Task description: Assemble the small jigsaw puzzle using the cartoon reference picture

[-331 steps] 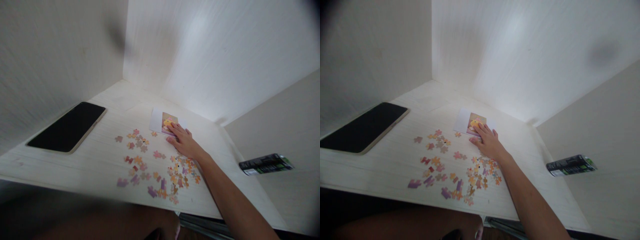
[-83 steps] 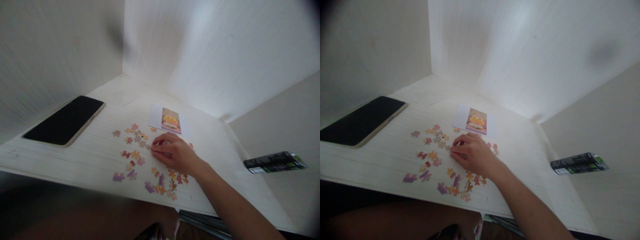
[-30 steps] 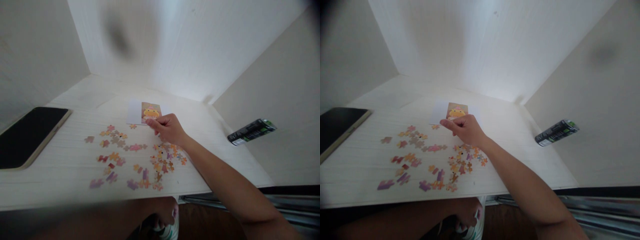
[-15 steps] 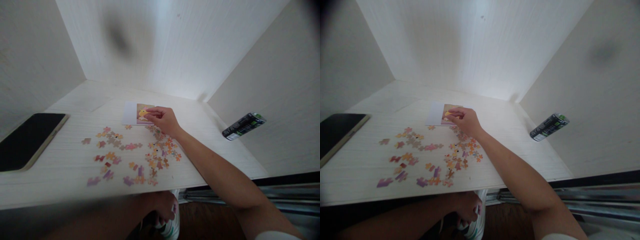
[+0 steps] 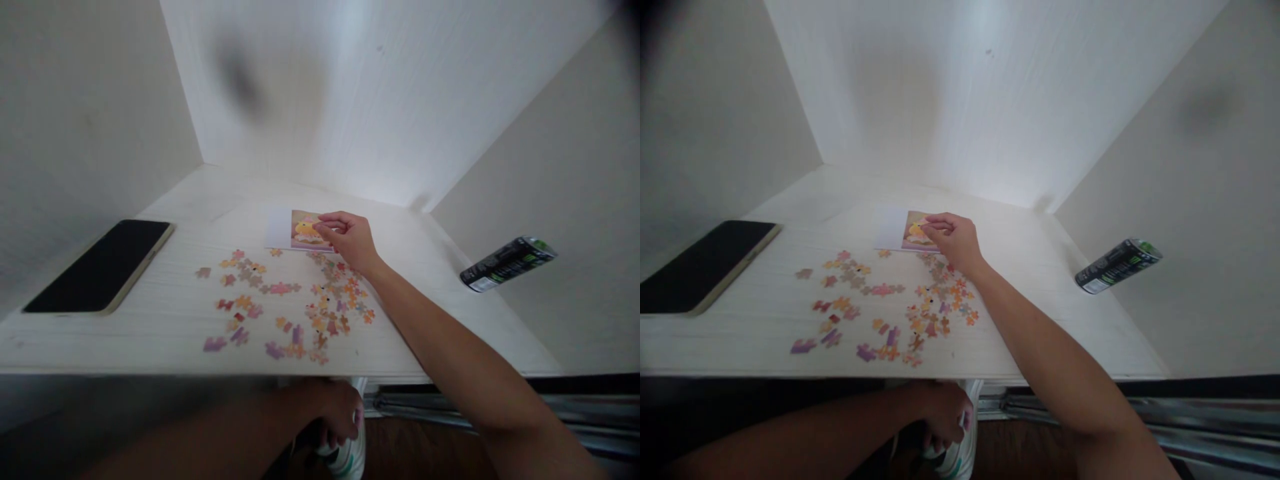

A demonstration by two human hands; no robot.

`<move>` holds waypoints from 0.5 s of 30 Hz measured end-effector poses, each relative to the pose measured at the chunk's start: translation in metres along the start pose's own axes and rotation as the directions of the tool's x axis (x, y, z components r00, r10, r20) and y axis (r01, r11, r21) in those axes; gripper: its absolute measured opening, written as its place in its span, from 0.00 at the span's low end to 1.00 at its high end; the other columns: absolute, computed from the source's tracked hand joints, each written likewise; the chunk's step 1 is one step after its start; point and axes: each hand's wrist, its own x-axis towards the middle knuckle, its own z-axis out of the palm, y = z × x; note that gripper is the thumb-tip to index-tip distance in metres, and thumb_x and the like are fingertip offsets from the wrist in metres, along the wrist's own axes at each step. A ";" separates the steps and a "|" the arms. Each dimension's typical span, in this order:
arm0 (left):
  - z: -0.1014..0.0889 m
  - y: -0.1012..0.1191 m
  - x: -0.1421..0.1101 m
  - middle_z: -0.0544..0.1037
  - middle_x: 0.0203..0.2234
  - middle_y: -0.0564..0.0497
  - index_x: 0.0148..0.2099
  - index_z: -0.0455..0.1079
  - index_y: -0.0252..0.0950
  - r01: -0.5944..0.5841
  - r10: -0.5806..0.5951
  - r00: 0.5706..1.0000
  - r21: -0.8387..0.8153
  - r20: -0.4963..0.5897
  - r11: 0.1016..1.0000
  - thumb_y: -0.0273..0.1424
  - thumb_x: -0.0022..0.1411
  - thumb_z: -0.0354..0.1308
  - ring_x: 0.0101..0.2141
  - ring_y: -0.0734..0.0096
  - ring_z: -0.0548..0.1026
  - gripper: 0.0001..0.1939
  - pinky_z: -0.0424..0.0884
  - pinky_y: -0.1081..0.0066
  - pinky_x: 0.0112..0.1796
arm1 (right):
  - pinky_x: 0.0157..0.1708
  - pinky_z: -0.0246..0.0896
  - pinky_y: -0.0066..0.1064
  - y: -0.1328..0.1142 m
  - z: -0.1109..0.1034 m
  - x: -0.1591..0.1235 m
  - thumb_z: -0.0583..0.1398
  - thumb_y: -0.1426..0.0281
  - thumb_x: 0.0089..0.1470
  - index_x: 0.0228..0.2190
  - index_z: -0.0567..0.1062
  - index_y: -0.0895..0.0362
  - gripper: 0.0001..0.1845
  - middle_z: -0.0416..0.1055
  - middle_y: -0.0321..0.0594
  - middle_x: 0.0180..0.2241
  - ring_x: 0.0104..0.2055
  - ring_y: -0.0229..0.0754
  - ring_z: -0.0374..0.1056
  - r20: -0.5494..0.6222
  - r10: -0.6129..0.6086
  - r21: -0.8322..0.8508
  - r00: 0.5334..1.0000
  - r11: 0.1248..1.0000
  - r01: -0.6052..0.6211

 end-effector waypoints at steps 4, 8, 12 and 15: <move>-0.003 0.007 -0.004 0.69 0.21 0.52 0.37 0.62 0.33 0.137 -0.129 0.988 -0.093 0.080 0.986 0.23 0.54 0.56 0.19 0.69 0.69 0.07 0.70 0.69 0.21 | 0.22 0.63 0.25 -0.002 0.000 -0.001 0.69 0.59 0.45 0.37 0.79 0.59 0.20 0.80 0.44 0.34 0.28 0.35 0.72 -0.006 0.012 -0.001 1.000 1.000 -0.012; 0.000 0.006 -0.006 0.70 0.20 0.53 0.37 0.62 0.35 0.107 -0.107 0.994 -0.069 -0.005 0.992 0.22 0.49 0.57 0.19 0.65 0.70 0.11 0.69 0.68 0.19 | 0.23 0.60 0.25 -0.009 -0.011 -0.001 0.69 0.60 0.44 0.36 0.79 0.60 0.19 0.78 0.41 0.31 0.26 0.33 0.68 0.273 0.110 -0.077 0.956 0.993 -0.093; 0.002 0.008 -0.011 0.70 0.19 0.53 0.37 0.62 0.35 0.110 -0.111 0.994 -0.059 -0.014 0.992 0.20 0.47 0.56 0.18 0.65 0.69 0.13 0.69 0.68 0.18 | 0.22 0.52 0.25 -0.020 -0.031 0.000 0.69 0.60 0.44 0.33 0.80 0.60 0.17 0.70 0.32 0.22 0.22 0.30 0.59 0.664 0.247 -0.277 0.706 0.958 -0.075; 0.001 0.011 -0.013 0.70 0.19 0.53 0.37 0.61 0.36 0.094 -0.095 0.995 -0.043 -0.015 0.995 0.20 0.47 0.57 0.18 0.64 0.69 0.14 0.69 0.67 0.19 | 0.23 0.48 0.25 -0.027 -0.041 0.001 0.69 0.60 0.44 0.33 0.81 0.60 0.17 0.65 0.30 0.20 0.23 0.30 0.57 0.738 0.279 -0.377 0.614 0.926 0.032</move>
